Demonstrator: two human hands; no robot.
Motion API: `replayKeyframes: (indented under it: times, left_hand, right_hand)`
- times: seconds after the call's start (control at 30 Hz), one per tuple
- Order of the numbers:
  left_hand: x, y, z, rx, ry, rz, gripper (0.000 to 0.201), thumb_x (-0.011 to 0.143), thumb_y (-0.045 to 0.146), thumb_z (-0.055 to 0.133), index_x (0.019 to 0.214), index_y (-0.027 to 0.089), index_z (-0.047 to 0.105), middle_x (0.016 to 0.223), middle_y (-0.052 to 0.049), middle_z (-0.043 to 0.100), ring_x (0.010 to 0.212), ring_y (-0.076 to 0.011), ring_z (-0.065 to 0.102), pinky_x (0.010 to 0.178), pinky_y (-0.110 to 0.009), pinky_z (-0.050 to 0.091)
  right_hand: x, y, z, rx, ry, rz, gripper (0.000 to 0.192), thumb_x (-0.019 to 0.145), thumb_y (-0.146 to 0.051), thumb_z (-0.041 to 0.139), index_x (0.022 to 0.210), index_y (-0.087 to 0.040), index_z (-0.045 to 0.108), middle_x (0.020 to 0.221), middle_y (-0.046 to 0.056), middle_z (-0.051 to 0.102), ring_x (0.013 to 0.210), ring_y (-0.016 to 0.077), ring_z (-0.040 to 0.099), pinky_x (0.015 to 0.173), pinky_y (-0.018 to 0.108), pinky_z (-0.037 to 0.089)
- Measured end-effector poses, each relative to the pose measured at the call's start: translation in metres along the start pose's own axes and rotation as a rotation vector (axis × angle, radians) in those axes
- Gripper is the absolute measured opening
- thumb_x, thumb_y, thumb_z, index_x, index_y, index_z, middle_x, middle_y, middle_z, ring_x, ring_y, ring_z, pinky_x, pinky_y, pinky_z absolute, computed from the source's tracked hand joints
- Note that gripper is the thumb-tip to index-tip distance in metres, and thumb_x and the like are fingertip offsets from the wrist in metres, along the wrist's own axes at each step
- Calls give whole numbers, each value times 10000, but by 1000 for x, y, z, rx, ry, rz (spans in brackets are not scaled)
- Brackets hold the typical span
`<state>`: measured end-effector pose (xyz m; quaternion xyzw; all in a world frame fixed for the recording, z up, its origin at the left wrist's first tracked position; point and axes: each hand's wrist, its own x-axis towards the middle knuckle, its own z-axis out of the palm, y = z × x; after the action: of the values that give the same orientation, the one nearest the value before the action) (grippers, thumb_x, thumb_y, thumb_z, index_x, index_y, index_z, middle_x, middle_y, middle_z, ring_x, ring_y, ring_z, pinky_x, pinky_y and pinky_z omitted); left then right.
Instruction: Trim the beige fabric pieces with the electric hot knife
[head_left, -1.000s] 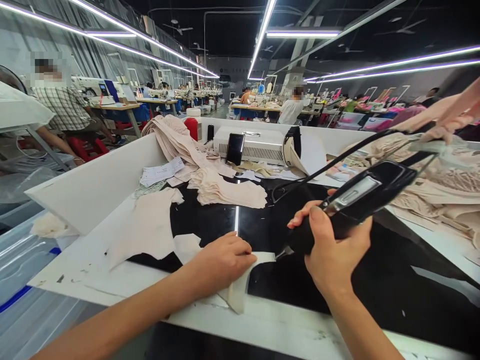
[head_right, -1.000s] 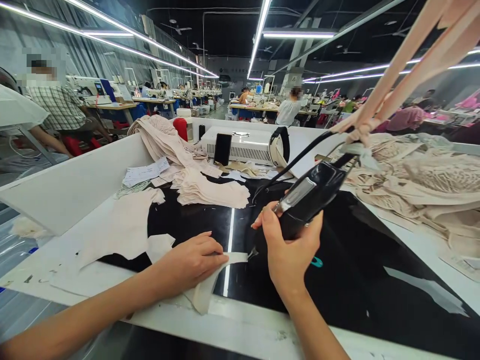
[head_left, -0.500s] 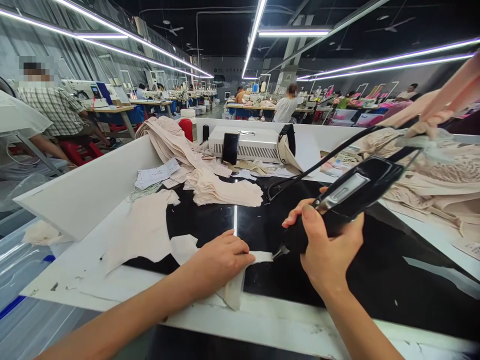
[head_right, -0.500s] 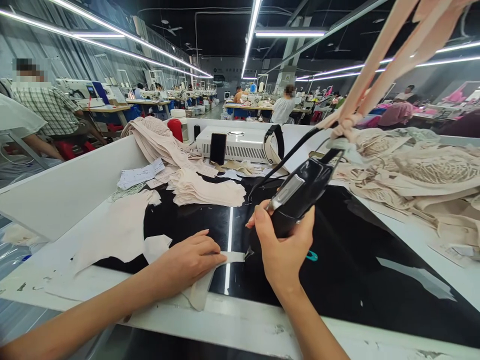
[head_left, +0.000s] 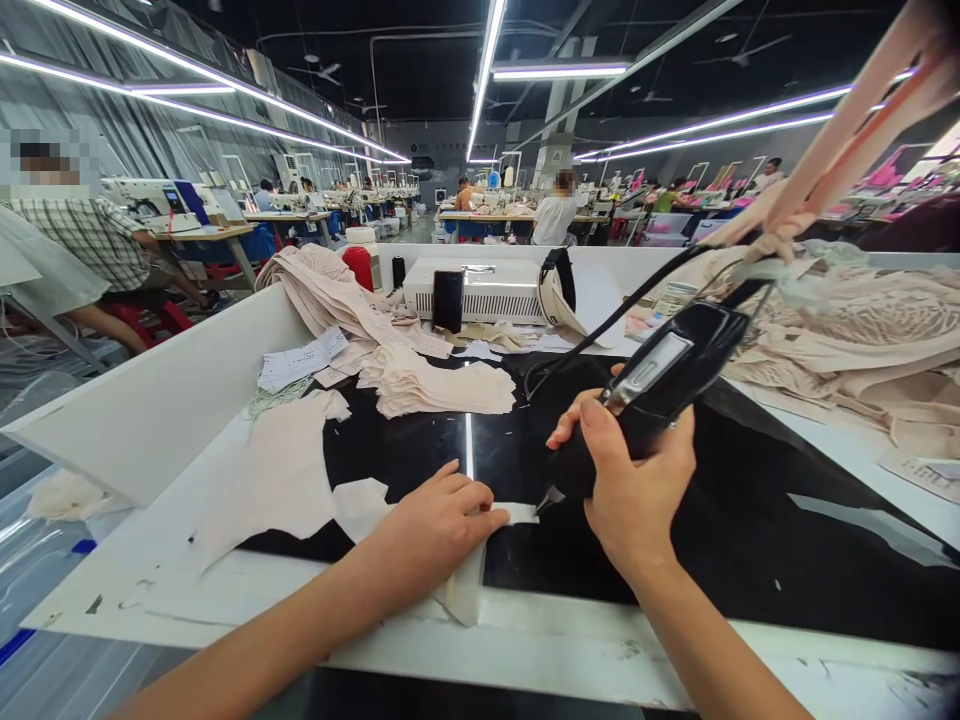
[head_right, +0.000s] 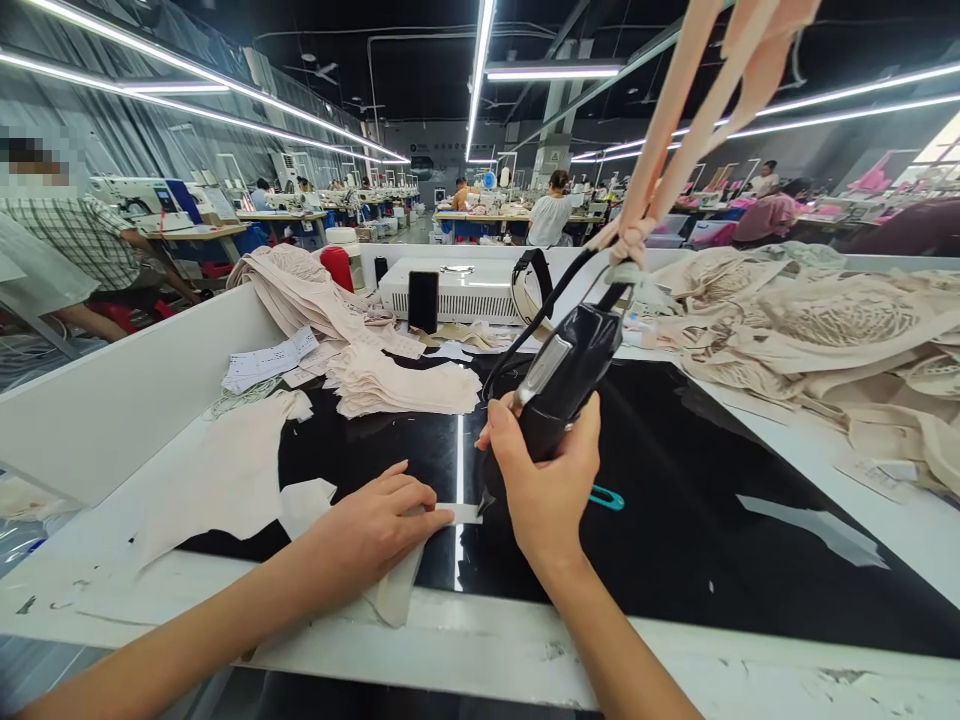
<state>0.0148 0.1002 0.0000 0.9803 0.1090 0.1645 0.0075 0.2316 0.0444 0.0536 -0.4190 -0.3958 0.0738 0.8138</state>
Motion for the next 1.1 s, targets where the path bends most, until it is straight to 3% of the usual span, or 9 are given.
replayKeyframes:
  times: [0.37, 0.53, 0.87, 1.1]
  left_hand:
    - [2, 2, 0, 14, -39, -17, 397, 1157, 41, 657, 1479, 245, 770, 1247, -38, 787, 1165, -222, 779, 1362, -552, 559]
    - [2, 3, 0, 7, -33, -19, 397, 1157, 48, 672, 1483, 249, 773, 1252, -42, 789, 1182, -225, 780, 1362, -541, 560]
    - [0, 1, 4, -20, 15, -1, 379, 1158, 27, 632, 1450, 213, 784, 1242, -61, 791, 1149, -237, 775, 1353, -579, 564]
    - [-1, 1, 4, -24, 26, -3, 371, 1170, 41, 624, 1451, 225, 782, 1234, -58, 788, 1141, -236, 780, 1340, -579, 582]
  right_hand:
    - [-4, 8, 23, 35, -29, 29, 393, 913, -450, 970, 1043, -304, 629, 807, -83, 732, 566, 167, 687, 549, 342, 642]
    - [-4, 8, 22, 25, -39, 9, 313, 939, -354, 926, 1036, -302, 633, 808, -91, 744, 569, 157, 699, 551, 319, 641]
    - [3, 8, 4, 31, 0, 9, 494, 929, -566, 1029, 1072, -282, 651, 824, -74, 746, 579, 157, 691, 567, 314, 657]
    - [1, 8, 6, 71, -12, -4, 489, 935, -524, 1043, 1096, -279, 652, 840, -68, 762, 580, 150, 699, 569, 300, 664]
